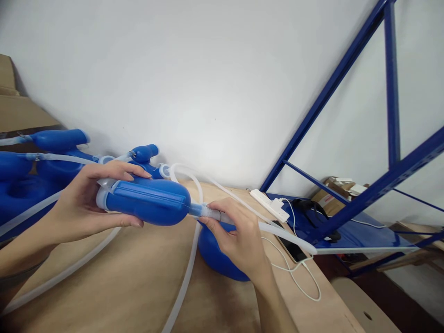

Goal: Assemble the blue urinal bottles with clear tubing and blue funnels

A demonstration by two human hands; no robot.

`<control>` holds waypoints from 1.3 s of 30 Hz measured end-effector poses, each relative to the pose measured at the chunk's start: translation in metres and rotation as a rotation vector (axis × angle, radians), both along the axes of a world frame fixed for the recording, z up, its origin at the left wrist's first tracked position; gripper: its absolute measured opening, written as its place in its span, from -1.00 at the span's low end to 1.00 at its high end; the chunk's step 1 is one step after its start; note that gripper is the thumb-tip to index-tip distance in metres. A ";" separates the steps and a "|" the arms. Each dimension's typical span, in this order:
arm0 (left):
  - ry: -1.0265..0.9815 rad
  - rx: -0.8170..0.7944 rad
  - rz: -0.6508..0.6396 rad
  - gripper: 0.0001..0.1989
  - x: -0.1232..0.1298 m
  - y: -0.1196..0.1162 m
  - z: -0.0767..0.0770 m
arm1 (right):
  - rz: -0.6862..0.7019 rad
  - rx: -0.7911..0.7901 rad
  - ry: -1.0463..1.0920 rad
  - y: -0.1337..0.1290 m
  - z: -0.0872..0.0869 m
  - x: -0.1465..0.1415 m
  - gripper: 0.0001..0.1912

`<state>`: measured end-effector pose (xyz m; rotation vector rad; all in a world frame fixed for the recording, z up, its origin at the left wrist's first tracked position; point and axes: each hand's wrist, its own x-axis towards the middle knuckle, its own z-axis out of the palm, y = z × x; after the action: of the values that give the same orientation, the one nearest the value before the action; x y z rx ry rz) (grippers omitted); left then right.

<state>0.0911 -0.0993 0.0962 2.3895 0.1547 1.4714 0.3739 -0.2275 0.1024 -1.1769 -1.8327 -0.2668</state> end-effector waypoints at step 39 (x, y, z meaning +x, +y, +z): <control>0.185 -0.765 0.118 -0.56 0.024 -0.034 -0.008 | -0.461 0.237 -0.644 0.010 -0.026 -0.024 -0.75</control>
<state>0.1150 -0.1329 0.0882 1.8840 0.7620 0.9721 0.3498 -0.2170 0.0760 -1.4338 -1.9506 -1.2092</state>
